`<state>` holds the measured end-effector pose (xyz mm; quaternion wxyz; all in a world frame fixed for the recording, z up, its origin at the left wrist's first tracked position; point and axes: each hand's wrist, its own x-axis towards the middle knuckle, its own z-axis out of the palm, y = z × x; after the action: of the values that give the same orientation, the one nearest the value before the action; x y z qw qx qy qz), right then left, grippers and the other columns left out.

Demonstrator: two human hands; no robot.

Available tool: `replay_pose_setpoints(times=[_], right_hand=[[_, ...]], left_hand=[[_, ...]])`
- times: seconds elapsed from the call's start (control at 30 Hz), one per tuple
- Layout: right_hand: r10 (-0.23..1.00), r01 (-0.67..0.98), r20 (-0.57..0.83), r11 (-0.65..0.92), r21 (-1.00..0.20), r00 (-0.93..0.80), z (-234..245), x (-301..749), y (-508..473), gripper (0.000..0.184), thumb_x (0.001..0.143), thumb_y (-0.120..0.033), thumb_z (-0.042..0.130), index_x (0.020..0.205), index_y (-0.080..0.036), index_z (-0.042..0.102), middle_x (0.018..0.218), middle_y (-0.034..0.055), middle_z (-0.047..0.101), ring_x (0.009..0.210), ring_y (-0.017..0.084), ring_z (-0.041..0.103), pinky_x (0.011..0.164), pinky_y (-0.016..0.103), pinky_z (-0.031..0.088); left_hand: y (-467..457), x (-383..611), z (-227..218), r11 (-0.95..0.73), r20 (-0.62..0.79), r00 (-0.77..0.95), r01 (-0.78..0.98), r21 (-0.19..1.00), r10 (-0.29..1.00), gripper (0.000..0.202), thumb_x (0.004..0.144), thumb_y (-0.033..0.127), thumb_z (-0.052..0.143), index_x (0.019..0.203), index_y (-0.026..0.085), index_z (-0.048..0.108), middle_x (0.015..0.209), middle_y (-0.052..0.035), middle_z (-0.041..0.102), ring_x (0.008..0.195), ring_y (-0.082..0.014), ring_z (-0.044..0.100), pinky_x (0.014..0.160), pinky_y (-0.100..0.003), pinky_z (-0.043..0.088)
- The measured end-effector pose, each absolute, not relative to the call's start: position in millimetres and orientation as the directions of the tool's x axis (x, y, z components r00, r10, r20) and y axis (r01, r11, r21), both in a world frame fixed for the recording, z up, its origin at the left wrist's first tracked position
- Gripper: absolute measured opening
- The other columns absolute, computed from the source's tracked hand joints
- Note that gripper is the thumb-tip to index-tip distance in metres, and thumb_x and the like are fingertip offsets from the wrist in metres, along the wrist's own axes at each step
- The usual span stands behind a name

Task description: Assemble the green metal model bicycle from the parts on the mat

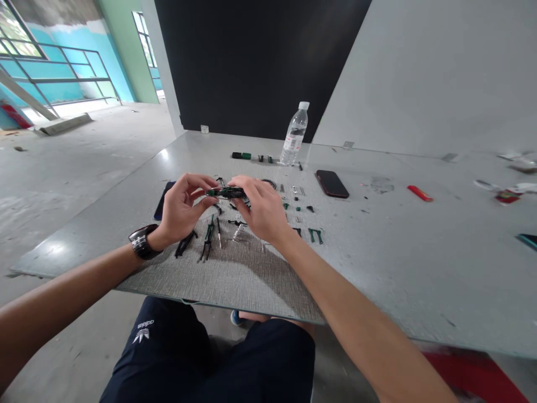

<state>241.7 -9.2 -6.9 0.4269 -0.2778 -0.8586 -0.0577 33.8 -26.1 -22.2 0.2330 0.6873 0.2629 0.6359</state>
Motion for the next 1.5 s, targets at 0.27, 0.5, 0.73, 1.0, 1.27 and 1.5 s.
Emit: replay_pose_setpoints(times=[0.27, 0.5, 0.73, 1.0, 1.27, 1.5], right_hand=[[0.445, 0.544, 0.761, 0.826, -0.146, -0.471, -7.1, 241.5, -9.2, 0.028, 0.100, -0.024, 0.052, 0.128, -0.029, 0.054, 0.125, 0.0072, 0.072, 0.118, 0.027, 0.067, 0.098, 0.046, 0.052], [0.422, 0.546, 0.779, 0.829, -0.125, -0.464, -7.7, 241.3, -8.8, 0.026, 0.100, -0.027, 0.055, 0.126, -0.028, 0.054, 0.121, 0.0071, 0.073, 0.110, 0.026, 0.069, 0.092, 0.044, 0.053], [0.480, 0.586, 0.779, 0.789, -0.182, -0.404, -8.5, 241.3, -8.8, 0.029, 0.099, -0.033, 0.057, 0.128, -0.028, 0.053, 0.121, 0.0064, 0.071, 0.104, 0.026, 0.069, 0.088, 0.043, 0.054], [0.485, 0.587, 0.784, 0.786, -0.196, -0.388, -8.7, 241.7, -8.0, 0.031, 0.098, -0.032, 0.058, 0.129, -0.028, 0.054, 0.121, 0.0073, 0.069, 0.105, 0.026, 0.067, 0.090, 0.044, 0.054], [0.468, 0.612, 0.816, 0.769, -0.187, -0.339, -7.7, 244.4, -2.7, 0.038, 0.095, -0.032, 0.062, 0.131, -0.027, 0.050, 0.120, 0.0086, 0.070, 0.108, 0.027, 0.067, 0.092, 0.046, 0.052], [0.446, 0.643, 0.821, 0.754, -0.131, -0.356, -6.2, 246.8, -2.6, 0.027, 0.096, -0.028, 0.059, 0.123, -0.029, 0.056, 0.112, 0.0053, 0.072, 0.102, 0.027, 0.067, 0.090, 0.045, 0.048]], left_hand=[[-25.8, 33.8, -22.1, -0.745, 0.745, 0.044, 0.101, 0.659, 0.665, 0.016, 0.087, 0.020, 0.075, 0.099, 0.022, 0.065, 0.105, -0.0047, 0.071, 0.101, -0.0162, 0.070, 0.090, -0.035, 0.062], [-26.8, 33.9, -21.3, -0.752, 0.752, 0.036, 0.089, 0.653, 0.658, 0.013, 0.086, 0.019, 0.075, 0.093, 0.022, 0.064, 0.105, -0.0043, 0.070, 0.100, -0.0159, 0.070, 0.089, -0.034, 0.062], [-26.1, 34.4, -23.1, -0.753, 0.754, 0.023, 0.076, 0.653, 0.656, 0.017, 0.087, 0.020, 0.074, 0.099, 0.023, 0.064, 0.106, -0.0038, 0.071, 0.102, -0.0158, 0.070, 0.089, -0.034, 0.063], [-25.0, 33.9, -22.7, -0.771, 0.770, 0.038, 0.046, 0.635, 0.637, 0.015, 0.088, 0.017, 0.072, 0.097, 0.025, 0.064, 0.104, -0.0028, 0.069, 0.101, -0.0161, 0.070, 0.086, -0.033, 0.063], [-26.0, 32.0, -23.4, -0.805, 0.801, 0.085, 0.046, 0.592, 0.593, 0.015, 0.088, 0.015, 0.072, 0.098, 0.025, 0.066, 0.108, -0.0037, 0.066, 0.104, -0.0174, 0.069, 0.087, -0.035, 0.064], [-29.5, 30.7, -21.5, -0.838, 0.830, 0.127, 0.141, 0.527, 0.543, 0.018, 0.088, 0.016, 0.071, 0.103, 0.027, 0.068, 0.110, -0.0043, 0.067, 0.104, -0.0180, 0.069, 0.087, -0.035, 0.064]])
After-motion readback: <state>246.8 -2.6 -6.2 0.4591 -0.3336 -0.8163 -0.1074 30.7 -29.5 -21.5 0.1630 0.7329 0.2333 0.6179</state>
